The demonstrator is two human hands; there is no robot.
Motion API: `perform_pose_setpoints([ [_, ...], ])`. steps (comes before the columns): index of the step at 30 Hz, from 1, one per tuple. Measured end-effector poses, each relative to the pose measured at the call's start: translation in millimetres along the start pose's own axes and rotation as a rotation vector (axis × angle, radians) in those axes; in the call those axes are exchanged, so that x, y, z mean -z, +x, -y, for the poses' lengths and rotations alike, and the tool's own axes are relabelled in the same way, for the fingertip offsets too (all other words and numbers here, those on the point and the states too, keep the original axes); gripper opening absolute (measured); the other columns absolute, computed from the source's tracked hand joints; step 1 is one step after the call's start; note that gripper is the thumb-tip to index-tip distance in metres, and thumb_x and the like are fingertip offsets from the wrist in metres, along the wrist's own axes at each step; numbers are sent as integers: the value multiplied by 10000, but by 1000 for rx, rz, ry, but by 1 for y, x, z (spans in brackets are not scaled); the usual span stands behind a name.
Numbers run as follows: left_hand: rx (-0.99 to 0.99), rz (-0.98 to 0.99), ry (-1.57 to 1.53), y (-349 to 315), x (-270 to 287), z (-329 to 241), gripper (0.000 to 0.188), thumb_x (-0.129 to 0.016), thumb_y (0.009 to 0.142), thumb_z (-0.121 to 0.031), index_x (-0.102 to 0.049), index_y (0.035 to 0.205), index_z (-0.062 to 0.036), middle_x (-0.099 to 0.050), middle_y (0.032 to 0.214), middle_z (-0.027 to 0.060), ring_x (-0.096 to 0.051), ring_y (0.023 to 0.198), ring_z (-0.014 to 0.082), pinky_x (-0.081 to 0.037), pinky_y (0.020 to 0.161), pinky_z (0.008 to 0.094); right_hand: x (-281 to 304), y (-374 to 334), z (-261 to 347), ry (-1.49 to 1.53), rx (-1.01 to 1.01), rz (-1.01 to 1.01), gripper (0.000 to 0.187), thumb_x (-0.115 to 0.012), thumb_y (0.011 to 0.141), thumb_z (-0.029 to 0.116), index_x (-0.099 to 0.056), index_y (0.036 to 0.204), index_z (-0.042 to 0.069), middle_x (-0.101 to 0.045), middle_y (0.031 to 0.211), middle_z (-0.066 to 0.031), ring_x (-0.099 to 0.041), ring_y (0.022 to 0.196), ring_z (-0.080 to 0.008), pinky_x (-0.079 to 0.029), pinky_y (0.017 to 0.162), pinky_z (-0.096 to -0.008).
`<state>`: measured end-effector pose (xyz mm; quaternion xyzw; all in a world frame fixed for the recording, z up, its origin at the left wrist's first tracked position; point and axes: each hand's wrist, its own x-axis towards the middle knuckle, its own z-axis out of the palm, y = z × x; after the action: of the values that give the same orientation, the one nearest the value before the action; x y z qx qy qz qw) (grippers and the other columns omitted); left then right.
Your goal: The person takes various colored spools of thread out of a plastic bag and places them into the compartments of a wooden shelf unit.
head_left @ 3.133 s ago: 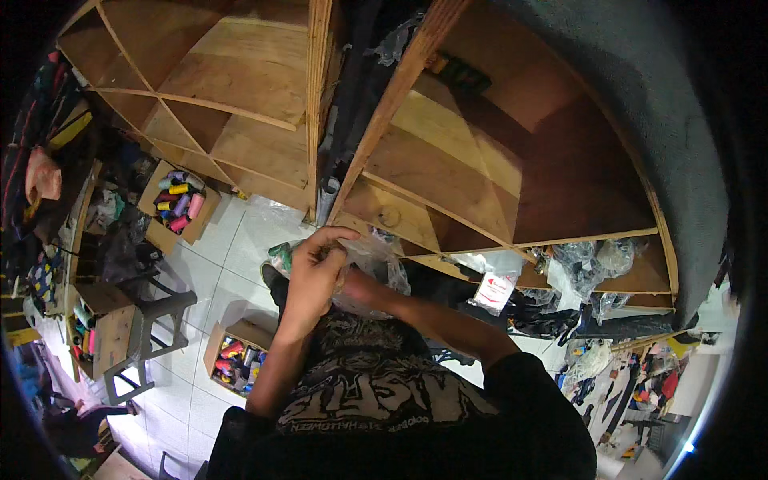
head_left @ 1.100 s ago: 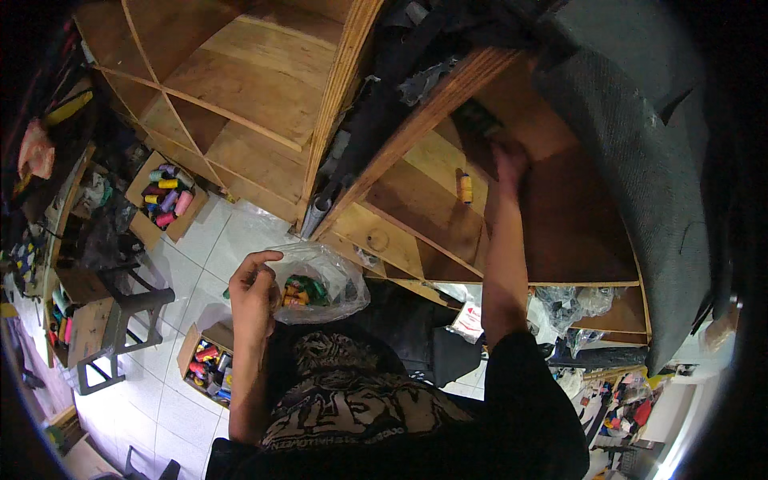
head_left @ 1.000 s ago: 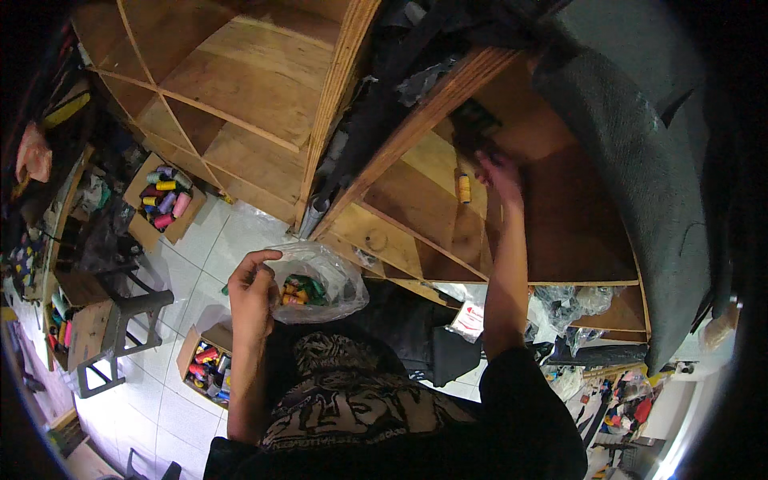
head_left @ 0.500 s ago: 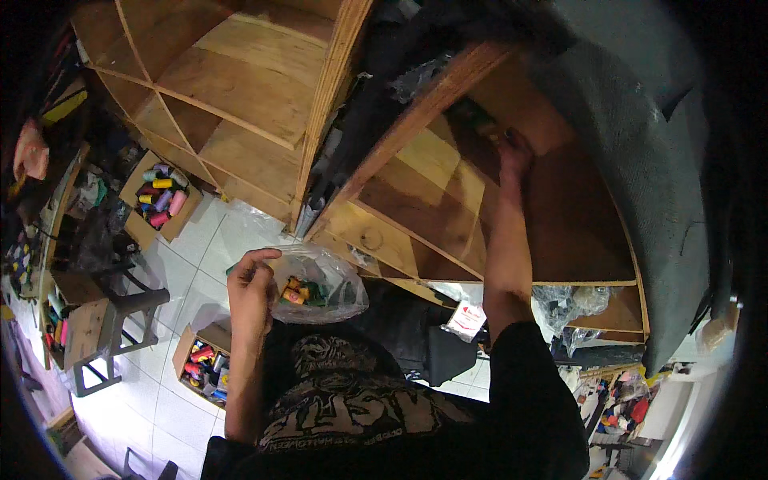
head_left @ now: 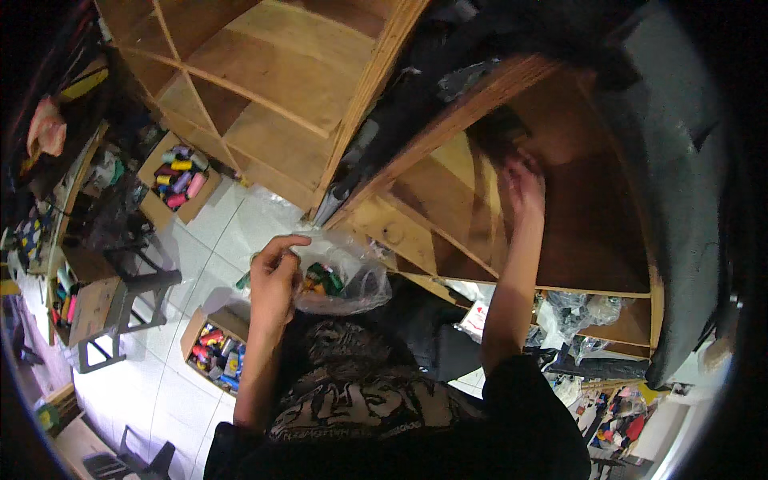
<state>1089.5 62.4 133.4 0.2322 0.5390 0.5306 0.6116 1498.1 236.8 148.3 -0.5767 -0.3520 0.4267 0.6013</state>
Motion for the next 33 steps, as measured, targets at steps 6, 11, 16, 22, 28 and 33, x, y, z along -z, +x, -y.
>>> perform_pose_setpoints([
  [6,-43,95,-8,-4,0,-12,246,-430,783,21,-597,963,18,-417,614,-41,-332,455,24,-244,407,198,-137,-182,-16,-413,-155,1448,244,-572,866,76,-562,1098,2,-630,988,-60,-597,919,-132,-469,818,-264],
  [11,-78,138,46,-11,-11,-25,257,-419,779,16,-592,968,16,-413,583,-42,-335,445,28,-238,395,199,-192,-232,-140,-1013,405,1281,212,-528,819,165,-592,940,2,-608,907,-191,-581,878,-340,-442,780,-444],
  [16,-71,172,33,-7,-26,-23,235,-416,796,4,-580,964,16,-385,582,-49,-305,409,23,-215,371,191,-186,-240,-226,-676,525,1097,241,-542,809,156,-560,1012,28,-584,975,-126,-554,916,-257,-450,788,-403],
  [22,-15,202,-48,-7,-29,-7,251,-405,793,37,-593,958,15,-367,538,-64,-277,393,16,-199,371,196,-179,-253,-158,-493,9,1180,396,-595,822,183,-478,1176,50,-541,1137,-72,-477,1082,-125,-426,870,-282],
  [28,-76,228,30,-8,-27,-6,219,-429,817,-15,-585,969,18,-398,615,-42,-337,413,24,-243,354,186,-174,-277,-146,289,-564,1164,436,-504,832,206,-430,1225,31,-497,1193,-137,-472,1129,-245,-425,905,-379],
  [33,-35,176,116,-14,-17,-14,212,-429,827,-57,-581,957,14,-395,617,-39,-341,396,30,-259,344,197,-167,-276,-117,250,-670,1113,332,-451,897,188,-469,1179,14,-529,1144,-170,-524,1059,-246,-437,880,-339],
])
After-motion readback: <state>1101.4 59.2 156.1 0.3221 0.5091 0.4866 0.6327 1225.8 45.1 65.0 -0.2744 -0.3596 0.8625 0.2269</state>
